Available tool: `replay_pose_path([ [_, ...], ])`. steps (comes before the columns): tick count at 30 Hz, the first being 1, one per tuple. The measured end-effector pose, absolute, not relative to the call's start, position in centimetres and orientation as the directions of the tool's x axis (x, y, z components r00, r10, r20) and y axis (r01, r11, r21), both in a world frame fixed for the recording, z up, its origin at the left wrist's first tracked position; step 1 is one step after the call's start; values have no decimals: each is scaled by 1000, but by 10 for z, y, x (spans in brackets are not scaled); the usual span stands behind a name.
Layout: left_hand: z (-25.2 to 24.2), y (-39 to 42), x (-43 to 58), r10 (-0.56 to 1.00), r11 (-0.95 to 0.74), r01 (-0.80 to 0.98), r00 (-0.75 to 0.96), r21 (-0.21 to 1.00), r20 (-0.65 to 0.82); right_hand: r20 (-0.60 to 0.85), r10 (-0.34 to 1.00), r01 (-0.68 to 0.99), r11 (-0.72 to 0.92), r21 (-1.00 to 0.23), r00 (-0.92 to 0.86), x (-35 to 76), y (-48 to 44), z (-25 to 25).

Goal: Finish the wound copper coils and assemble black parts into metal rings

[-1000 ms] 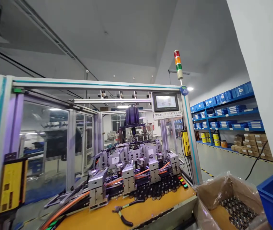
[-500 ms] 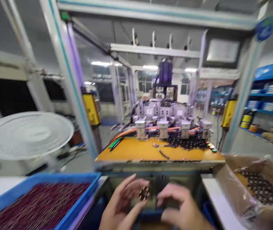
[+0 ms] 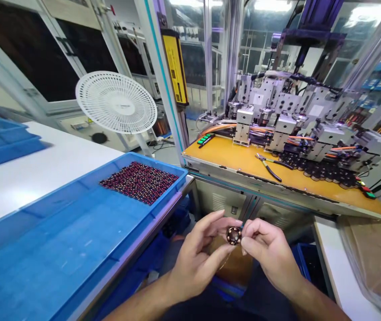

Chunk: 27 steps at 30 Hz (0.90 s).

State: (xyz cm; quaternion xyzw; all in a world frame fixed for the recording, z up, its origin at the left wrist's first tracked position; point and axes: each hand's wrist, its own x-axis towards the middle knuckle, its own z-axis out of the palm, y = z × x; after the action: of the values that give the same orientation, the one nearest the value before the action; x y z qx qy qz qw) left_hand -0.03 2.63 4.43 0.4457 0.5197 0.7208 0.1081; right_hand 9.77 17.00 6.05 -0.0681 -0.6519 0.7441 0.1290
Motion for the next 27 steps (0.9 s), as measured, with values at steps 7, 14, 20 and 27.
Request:
replay_pose_path([
  [7,41,22,2,717,-407,205,-532,890,451,6,260,-50,-162,-986,-966,112,175,54],
  [14,43,26,8,771,-464,-18,-500,886,394,23,307,-123,-311,-942,-952,115,165,49],
  [20,42,27,7,847,-413,-314,-477,855,234,37,258,-101,-240,-966,-965,126,174,51],
  [27,37,34,11,843,-414,-302,-484,859,236,-102,212,83,-96,-992,-972,118,176,76],
])
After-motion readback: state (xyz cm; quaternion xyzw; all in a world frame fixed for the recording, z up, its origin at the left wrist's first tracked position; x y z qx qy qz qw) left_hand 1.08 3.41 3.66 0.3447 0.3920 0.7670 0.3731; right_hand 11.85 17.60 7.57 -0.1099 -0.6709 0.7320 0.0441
